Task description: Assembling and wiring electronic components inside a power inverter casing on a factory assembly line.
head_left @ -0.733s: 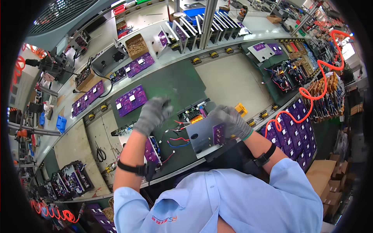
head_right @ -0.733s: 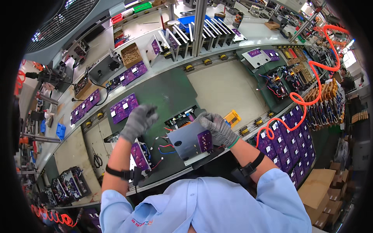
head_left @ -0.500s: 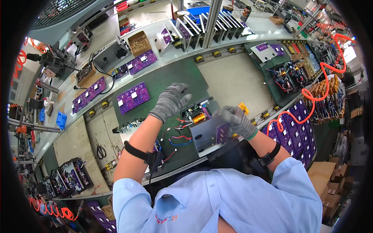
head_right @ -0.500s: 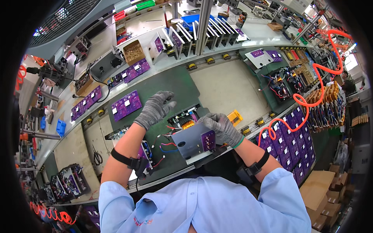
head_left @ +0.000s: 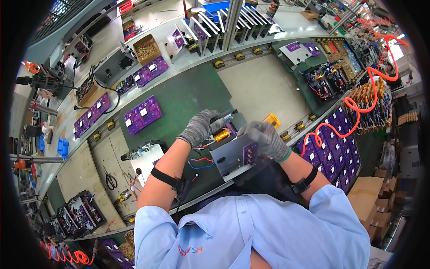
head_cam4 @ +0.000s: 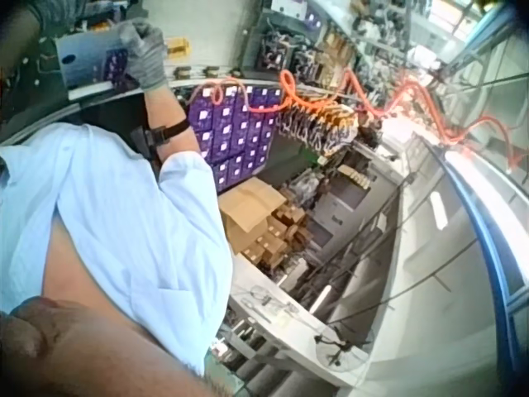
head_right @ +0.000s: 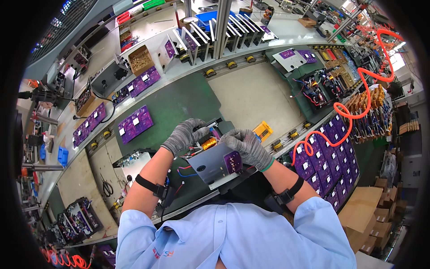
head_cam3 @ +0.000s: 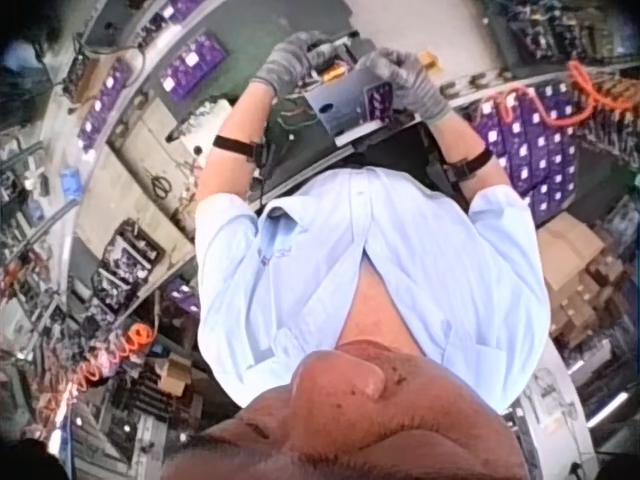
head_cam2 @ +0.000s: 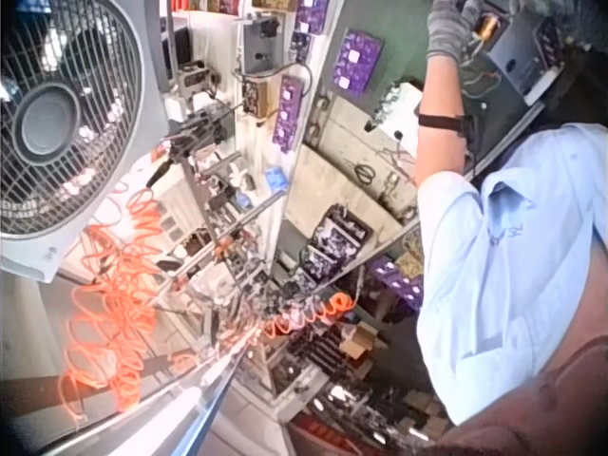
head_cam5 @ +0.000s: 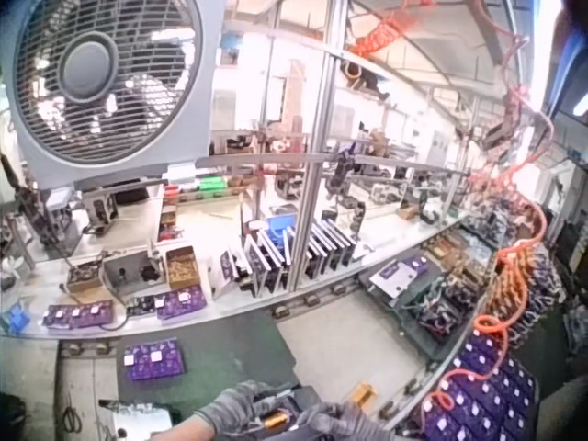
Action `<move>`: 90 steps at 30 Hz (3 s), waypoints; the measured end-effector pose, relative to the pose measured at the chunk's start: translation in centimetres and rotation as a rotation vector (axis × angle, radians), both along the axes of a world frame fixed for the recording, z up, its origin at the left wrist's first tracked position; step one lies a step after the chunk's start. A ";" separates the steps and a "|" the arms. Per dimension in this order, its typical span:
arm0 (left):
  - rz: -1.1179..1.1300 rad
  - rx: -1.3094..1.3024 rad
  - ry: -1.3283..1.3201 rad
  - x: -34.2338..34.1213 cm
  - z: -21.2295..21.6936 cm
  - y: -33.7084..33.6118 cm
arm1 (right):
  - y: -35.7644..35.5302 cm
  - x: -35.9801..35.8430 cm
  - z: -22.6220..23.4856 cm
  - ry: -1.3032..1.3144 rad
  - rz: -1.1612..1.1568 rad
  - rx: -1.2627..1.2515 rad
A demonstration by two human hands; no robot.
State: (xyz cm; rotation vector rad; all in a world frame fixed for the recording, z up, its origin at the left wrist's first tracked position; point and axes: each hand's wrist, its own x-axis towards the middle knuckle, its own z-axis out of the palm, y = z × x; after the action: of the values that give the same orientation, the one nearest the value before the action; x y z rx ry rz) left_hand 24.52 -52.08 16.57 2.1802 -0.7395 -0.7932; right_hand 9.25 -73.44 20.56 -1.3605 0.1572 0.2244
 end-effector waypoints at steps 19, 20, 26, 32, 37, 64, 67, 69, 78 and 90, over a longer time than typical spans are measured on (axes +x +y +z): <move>0.026 -0.065 -0.066 -0.4 0.2 -0.1 | 2.0 0.6 0.0 -0.056 -0.112 -0.249; 0.024 -0.060 -0.065 -0.4 0.2 -0.1 | 2.3 0.3 0.4 -0.054 -0.098 -0.248; 0.045 -0.089 -0.069 -0.7 0.7 -0.1 | 2.3 0.0 1.6 -0.201 -0.087 -0.247; 0.055 -0.070 -0.027 -0.4 0.6 -0.2 | 1.3 1.7 0.7 -0.064 -0.138 -0.127; 0.064 -0.082 -0.045 -0.2 -0.1 -0.1 | 0.7 2.7 0.1 -0.059 -0.163 -0.117; 0.081 -0.122 -0.003 0.0 -0.8 0.5 | -0.4 2.6 -1.7 -0.126 -0.152 -0.174; 0.085 -0.106 0.000 -0.1 -0.6 0.6 | -0.3 2.8 -2.3 -0.126 -0.093 -0.235; 0.083 -0.076 -0.023 0.0 -0.7 0.6 | -0.2 3.1 -2.5 -0.131 -0.055 -0.265; 0.095 -0.103 -0.012 0.1 -1.3 0.6 | -1.2 2.7 -1.8 -0.052 -0.018 -0.295; 0.071 -0.088 -0.038 0.6 -1.3 0.7 | -1.2 3.4 -2.3 0.002 0.012 -0.210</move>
State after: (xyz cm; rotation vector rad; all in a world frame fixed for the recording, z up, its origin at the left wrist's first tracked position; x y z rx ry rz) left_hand 25.16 -51.40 15.29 2.1351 -0.6989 -0.6734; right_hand 12.67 -74.66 18.22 -1.5698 0.1781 0.2236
